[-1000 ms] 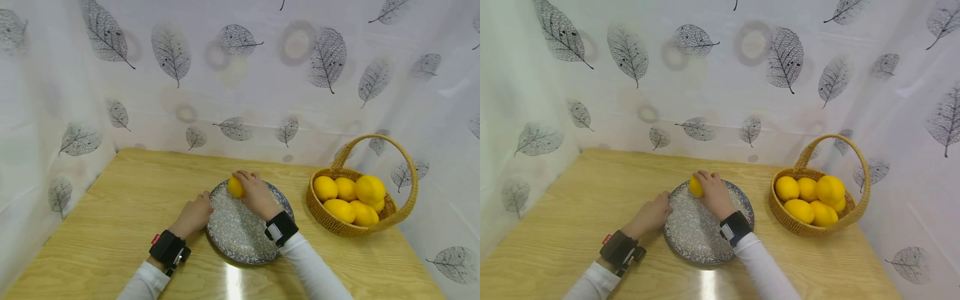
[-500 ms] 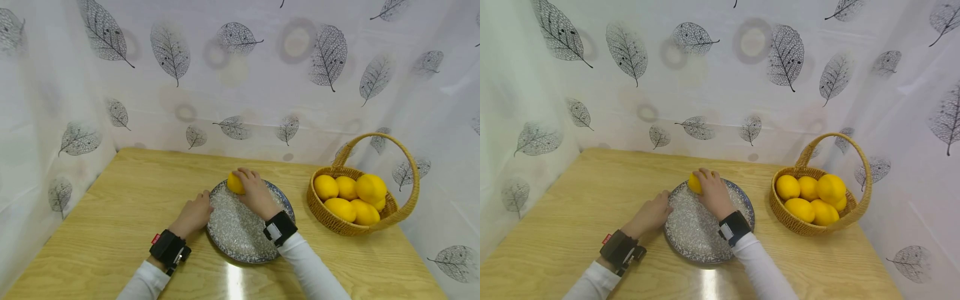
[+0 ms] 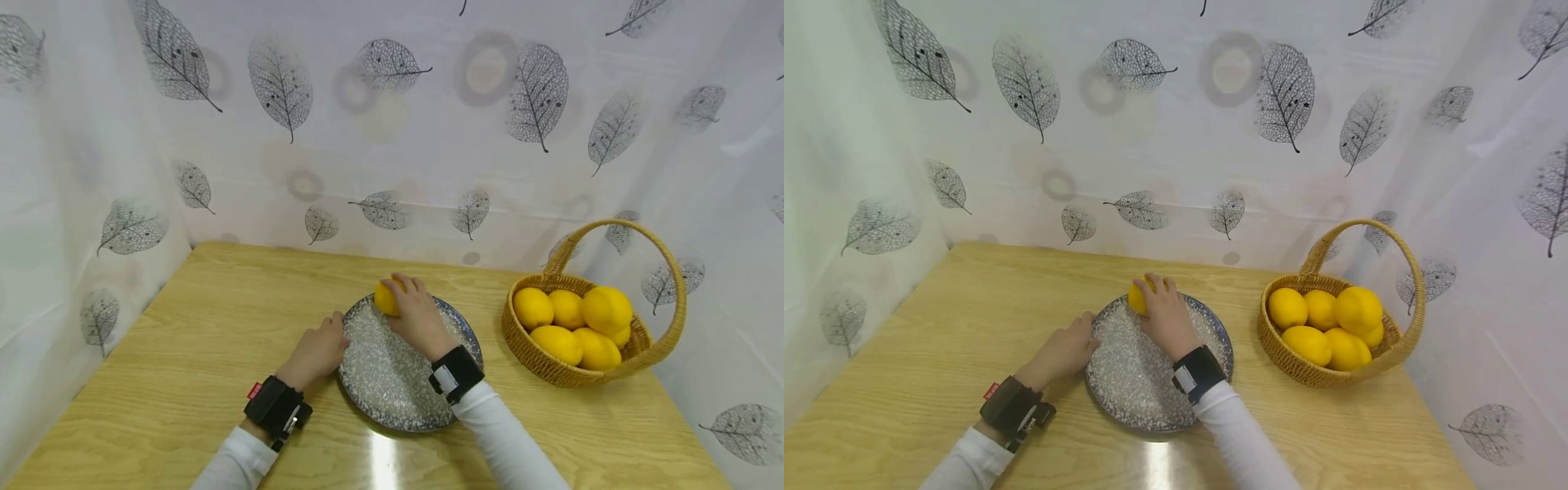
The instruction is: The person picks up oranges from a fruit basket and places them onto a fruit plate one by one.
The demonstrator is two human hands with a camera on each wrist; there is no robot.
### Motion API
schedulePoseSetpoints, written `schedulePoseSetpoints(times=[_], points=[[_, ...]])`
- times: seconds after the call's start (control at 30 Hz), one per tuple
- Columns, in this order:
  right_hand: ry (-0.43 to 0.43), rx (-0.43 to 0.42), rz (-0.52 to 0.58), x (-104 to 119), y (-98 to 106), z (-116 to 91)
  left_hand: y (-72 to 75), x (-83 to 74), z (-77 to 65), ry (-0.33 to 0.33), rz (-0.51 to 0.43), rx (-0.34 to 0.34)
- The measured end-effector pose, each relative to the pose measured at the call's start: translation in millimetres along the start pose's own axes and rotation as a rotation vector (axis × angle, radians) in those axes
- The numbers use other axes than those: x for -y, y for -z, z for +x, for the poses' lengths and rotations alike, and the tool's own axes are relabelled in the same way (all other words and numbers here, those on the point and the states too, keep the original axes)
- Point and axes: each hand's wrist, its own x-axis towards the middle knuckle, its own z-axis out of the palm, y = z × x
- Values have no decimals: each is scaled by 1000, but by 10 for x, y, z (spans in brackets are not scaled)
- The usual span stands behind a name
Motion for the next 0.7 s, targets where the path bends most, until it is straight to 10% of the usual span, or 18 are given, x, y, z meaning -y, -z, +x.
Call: schedulePoseSetpoints(times=[0.7], points=[[0,12,-6,69,97,-69,-31,9,17,4,8,9]])
